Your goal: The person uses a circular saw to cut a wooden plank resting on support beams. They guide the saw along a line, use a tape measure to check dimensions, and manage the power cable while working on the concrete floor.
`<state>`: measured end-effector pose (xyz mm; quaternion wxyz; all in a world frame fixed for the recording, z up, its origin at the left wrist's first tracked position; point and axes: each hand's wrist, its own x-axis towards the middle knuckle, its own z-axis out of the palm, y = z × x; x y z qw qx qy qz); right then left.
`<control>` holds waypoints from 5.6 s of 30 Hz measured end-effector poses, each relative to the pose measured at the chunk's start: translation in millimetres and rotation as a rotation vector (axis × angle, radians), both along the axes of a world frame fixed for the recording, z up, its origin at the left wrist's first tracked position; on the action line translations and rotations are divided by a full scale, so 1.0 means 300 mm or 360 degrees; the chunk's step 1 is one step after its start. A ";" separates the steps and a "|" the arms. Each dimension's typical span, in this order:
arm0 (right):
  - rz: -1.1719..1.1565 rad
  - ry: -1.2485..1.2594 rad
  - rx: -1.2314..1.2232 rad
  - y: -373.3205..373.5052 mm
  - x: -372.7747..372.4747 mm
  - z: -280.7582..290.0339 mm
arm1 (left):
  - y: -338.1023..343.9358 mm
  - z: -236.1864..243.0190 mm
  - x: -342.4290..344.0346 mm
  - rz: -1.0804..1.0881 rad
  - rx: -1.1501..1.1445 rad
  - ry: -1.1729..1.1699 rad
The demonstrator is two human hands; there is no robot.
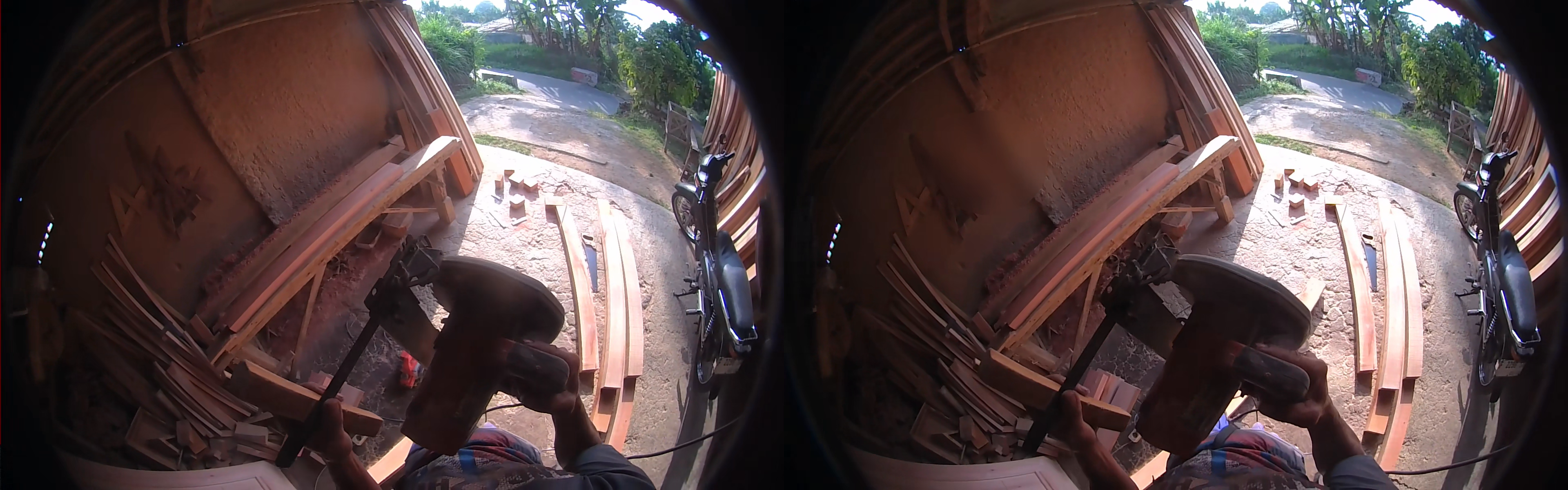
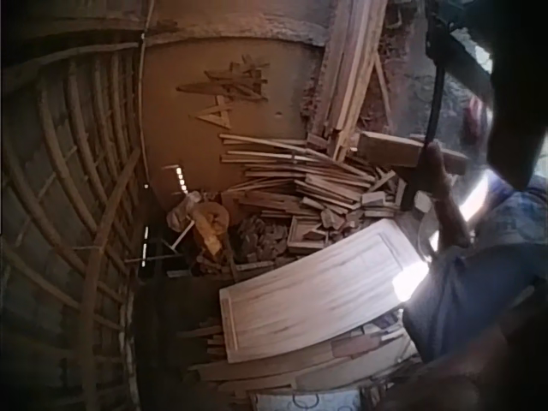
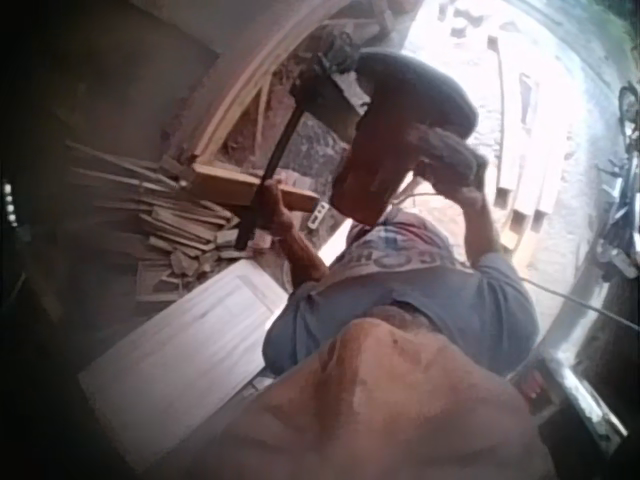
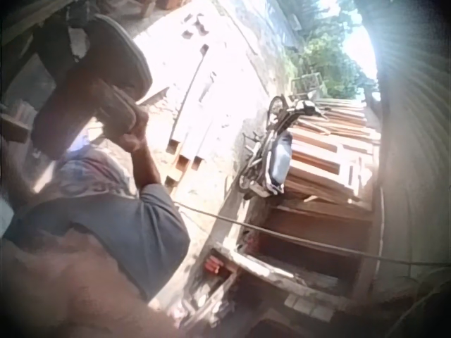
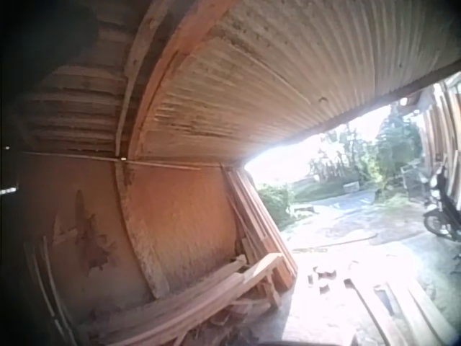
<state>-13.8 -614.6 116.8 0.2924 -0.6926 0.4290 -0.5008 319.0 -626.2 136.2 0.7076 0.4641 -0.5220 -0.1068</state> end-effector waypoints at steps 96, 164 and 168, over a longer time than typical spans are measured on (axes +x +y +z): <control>0.1994 0.0512 0.1530 -2.835 0.953 -0.562 | -0.143 0.119 -0.627 0.0964 -0.1036 0.1662; 0.3380 0.1460 -0.0932 -2.902 1.031 -0.972 | -1.635 -2.164 -1.516 0.2114 0.2752 0.2650; 0.3284 0.1575 -0.1269 -2.976 1.012 -1.036 | -1.739 -2.085 -1.496 0.2270 0.2908 0.2306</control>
